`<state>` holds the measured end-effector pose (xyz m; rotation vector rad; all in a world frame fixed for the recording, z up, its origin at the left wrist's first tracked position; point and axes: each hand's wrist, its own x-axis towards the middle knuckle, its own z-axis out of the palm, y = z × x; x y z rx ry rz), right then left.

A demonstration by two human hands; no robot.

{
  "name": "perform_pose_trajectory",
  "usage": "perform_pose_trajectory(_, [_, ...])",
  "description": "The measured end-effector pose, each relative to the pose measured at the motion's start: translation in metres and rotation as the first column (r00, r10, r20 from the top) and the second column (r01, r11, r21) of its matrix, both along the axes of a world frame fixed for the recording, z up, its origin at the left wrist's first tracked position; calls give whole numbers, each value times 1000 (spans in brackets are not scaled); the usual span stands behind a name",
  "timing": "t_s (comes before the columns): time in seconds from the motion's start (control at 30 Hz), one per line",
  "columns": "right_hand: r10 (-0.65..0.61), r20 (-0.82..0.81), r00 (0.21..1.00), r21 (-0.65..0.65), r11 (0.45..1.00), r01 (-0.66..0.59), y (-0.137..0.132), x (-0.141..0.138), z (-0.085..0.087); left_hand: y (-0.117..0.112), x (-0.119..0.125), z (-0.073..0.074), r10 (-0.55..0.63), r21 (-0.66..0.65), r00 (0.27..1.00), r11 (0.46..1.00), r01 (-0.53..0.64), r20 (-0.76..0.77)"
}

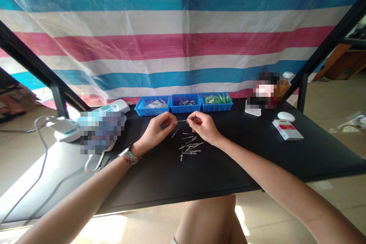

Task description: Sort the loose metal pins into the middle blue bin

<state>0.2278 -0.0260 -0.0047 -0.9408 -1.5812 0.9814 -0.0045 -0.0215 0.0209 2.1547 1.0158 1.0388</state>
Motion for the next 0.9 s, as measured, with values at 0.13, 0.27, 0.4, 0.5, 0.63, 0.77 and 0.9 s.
perform_pose_trajectory(0.13, [28,-71,997,-59,998,-32,-3,-1,3,1,0,2,4,56,1000,998,-3,-30])
perform_pose_trajectory(0.27, [70,-132,989,-96,992,-83,-5,-3,3,3,-1,0,16,53,999,998,-13,-44])
perform_pose_trajectory(0.4, [66,-127,990,-81,994,-77,-4,-3,2,4,-1,-2,14,20,998,1000,-13,-54])
perform_pose_trajectory(0.5, [49,-115,992,-74,996,-57,-4,-2,2,3,-1,-1,-5,-15,996,1000,4,-85])
perform_pose_trajectory(0.63, [-6,-130,991,-28,1000,3,-1,-1,4,1,-2,0,-45,-84,978,996,28,-203])
perform_pose_trajectory(0.77, [-196,-139,971,78,975,208,17,4,8,-2,-3,3,-12,27,898,999,26,-440])
perform_pose_trajectory(0.9, [-387,54,921,310,883,353,43,15,10,-4,-2,2,0,94,847,994,59,-531])
